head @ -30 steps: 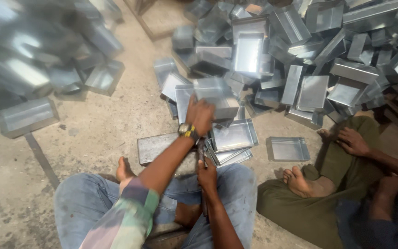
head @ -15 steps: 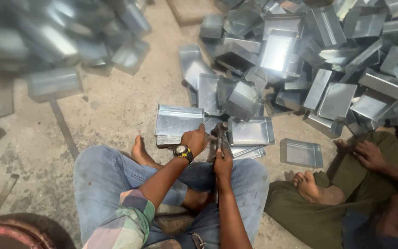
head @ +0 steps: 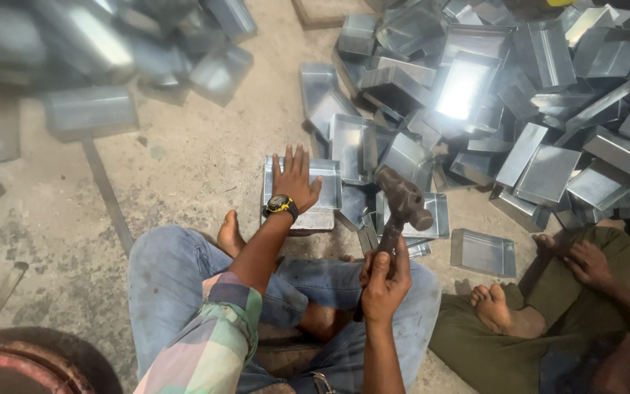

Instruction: The person uses a hammer to shape or assemble rectangular metal boxes, repeatedly striking the sides and edges while holding them by hand.

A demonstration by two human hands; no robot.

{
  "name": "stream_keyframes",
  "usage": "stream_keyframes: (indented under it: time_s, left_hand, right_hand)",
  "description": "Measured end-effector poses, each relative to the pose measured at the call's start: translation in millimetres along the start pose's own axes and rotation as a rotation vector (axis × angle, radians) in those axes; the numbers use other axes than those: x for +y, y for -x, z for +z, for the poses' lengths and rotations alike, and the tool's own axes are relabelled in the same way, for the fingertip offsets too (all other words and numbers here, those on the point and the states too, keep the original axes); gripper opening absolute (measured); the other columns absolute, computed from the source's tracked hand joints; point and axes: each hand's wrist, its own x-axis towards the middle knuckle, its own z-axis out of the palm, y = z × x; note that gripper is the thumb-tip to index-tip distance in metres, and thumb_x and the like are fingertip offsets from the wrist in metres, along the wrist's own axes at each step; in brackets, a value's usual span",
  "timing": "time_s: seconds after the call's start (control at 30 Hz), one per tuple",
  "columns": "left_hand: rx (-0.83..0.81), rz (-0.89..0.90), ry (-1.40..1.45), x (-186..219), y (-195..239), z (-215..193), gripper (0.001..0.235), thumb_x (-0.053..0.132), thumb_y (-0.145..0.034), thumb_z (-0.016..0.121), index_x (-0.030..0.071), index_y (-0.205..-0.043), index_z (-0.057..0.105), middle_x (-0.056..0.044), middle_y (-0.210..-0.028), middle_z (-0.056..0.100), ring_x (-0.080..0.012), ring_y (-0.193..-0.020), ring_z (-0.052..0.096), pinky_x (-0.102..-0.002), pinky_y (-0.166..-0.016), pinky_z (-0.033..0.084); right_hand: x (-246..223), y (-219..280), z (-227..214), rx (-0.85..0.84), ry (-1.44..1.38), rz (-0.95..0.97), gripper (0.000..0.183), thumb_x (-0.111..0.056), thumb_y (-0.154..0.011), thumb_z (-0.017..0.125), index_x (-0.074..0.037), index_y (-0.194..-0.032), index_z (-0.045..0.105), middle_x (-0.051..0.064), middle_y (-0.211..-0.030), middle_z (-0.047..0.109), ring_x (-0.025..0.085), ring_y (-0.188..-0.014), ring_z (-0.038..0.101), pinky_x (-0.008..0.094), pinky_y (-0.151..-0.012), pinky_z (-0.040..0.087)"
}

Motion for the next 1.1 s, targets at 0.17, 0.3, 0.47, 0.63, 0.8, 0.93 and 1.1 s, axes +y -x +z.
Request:
stream_keyframes:
  time_s: [0.17,0.3,0.47,0.63,0.8,0.93,1.1]
  left_hand:
    - [0.025,0.017,-0.004,-1,2,6,0.077,0.043,-0.094,0.044,-0.003,-0.155,0.035,-0.021,-0.167,0.023,-0.0394,-0.157,0.012,-0.064,-0.123,0.004]
    - [0.007,0.003,-0.032,-3,-3,8,0.078,0.042,-0.092,0.045,-0.001,-0.155,0.034,-0.019,-0.167,0.023,-0.0399,-0.155,0.01,-0.065,-0.121,0.003]
    - [0.042,0.012,-0.008,-1,6,14,0.076,0.04,-0.095,0.045,-0.001,-0.157,0.033,-0.018,-0.168,0.022,-0.0399,-0.158,0.009,-0.065,-0.123,0.003]
    - [-0.079,-0.022,-0.04,8,20,-5,0.085,0.039,-0.087,0.05,0.0,-0.158,0.026,-0.017,-0.17,0.011,-0.039,-0.156,0.003,-0.065,-0.121,-0.001]
    - [-0.153,-0.034,-0.035,16,65,-12,0.091,0.038,-0.083,0.053,0.001,-0.16,0.02,-0.015,-0.171,0.004,-0.0372,-0.158,-0.003,-0.063,-0.122,-0.004]
    - [-0.199,-0.052,-0.062,18,71,-21,0.094,0.037,-0.082,0.053,0.002,-0.161,0.016,-0.014,-0.171,-0.001,-0.0357,-0.157,-0.006,-0.062,-0.122,-0.005]
    - [-0.174,-0.054,-0.051,25,74,-17,0.095,0.037,-0.082,0.054,0.003,-0.161,0.014,-0.013,-0.172,-0.002,-0.0365,-0.157,-0.007,-0.066,-0.12,-0.006]
  right_hand:
    - [57,-9,10,-0.059,0.452,0.193,0.047,-0.023,-0.103,0.06,-0.005,-0.146,0.055,-0.001,-0.066,0.057,0.006,-0.055,0.051,0.022,-0.048,0.042]
    - [94,-8,-4,-0.008,0.47,0.311,0.046,-0.025,-0.101,0.06,-0.005,-0.142,0.058,-0.001,-0.064,0.06,0.007,-0.054,0.052,0.026,-0.049,0.044]
    - [104,1,-13,0.006,0.382,0.368,0.048,-0.024,-0.101,0.059,-0.007,-0.146,0.055,0.001,-0.063,0.054,0.009,-0.053,0.048,0.028,-0.047,0.04]
    - [71,-8,7,-0.048,0.453,0.319,0.047,-0.023,-0.101,0.06,-0.005,-0.144,0.058,-0.001,-0.062,0.057,0.007,-0.05,0.051,0.025,-0.045,0.042]
    - [19,-1,11,-0.037,0.089,0.12,0.05,-0.024,-0.102,0.055,-0.006,-0.148,0.049,-0.002,-0.064,0.057,0.006,-0.045,0.047,0.023,-0.039,0.038]
    - [16,-11,23,-0.037,0.064,-0.044,0.048,-0.024,-0.105,0.054,-0.006,-0.15,0.05,0.0,-0.068,0.058,0.005,-0.05,0.046,0.022,-0.044,0.038]
    - [56,-32,23,-0.178,0.731,0.197,0.041,-0.023,-0.103,0.062,-0.005,-0.14,0.062,0.003,-0.066,0.063,0.008,-0.055,0.057,0.025,-0.055,0.046]
